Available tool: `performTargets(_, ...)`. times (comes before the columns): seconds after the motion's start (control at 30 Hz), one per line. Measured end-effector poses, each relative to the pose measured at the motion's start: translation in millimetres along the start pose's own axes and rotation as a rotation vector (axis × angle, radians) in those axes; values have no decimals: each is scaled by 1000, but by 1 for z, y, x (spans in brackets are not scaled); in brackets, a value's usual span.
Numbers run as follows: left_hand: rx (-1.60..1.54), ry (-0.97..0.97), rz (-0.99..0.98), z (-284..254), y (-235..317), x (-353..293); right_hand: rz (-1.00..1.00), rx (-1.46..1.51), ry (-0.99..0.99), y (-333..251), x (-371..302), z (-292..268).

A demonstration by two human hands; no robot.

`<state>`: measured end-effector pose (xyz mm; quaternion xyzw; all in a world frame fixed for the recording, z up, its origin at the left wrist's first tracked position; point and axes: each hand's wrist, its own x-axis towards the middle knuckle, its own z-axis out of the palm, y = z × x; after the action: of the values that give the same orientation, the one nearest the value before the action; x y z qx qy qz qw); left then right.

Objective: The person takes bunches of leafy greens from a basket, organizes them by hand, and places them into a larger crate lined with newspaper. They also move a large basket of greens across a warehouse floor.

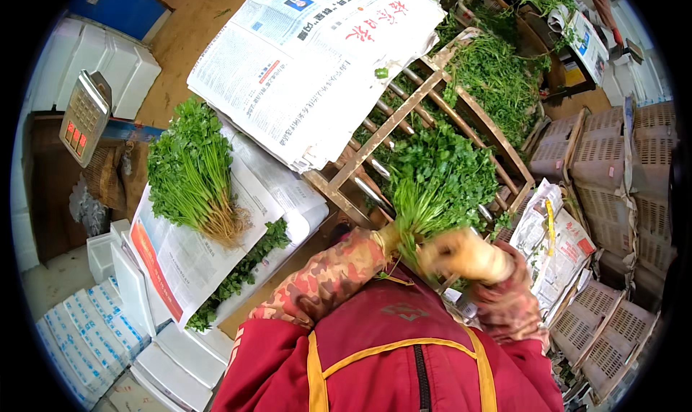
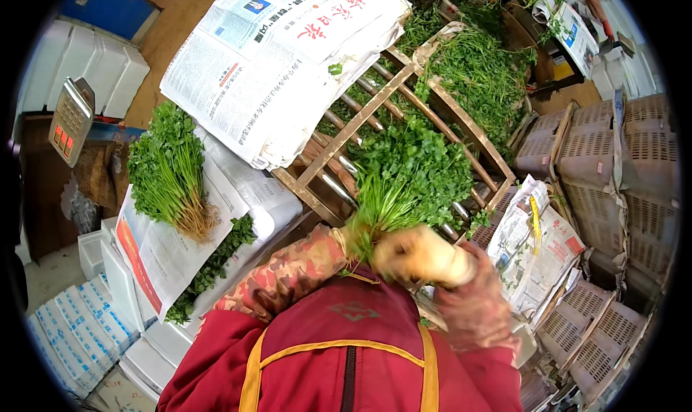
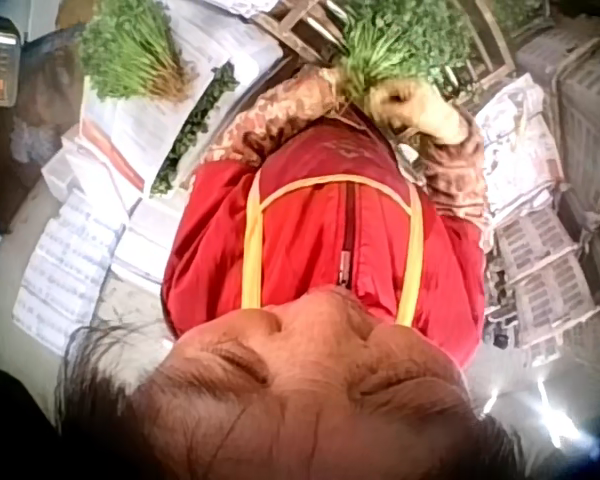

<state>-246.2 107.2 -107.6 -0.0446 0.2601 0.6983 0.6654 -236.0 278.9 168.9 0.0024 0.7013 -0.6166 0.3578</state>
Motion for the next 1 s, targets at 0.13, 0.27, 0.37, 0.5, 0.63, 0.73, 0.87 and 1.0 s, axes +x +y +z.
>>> performTargets(0.13,333,243,-106,31,10,-14,-74,301,687,42,-76,-52)
performTargets(0.27,543,98,-15,41,21,-25,-460,865,1415,160,-126,-139)
performTargets(0.37,1023,-15,481,15,5,-19,33,20,1387,96,-49,-69)
performTargets(0.5,1256,126,531,33,-4,-8,242,-619,905,61,18,9)
performTargets(0.63,1296,294,154,16,-30,13,302,-1006,666,66,71,39)
performTargets(0.73,1226,183,91,25,-10,1,97,-522,856,100,57,27)
performTargets(0.87,655,275,110,52,6,-14,95,563,950,80,19,-18)
performTargets(1.0,503,349,-74,69,24,-29,-442,635,902,66,-27,-83)
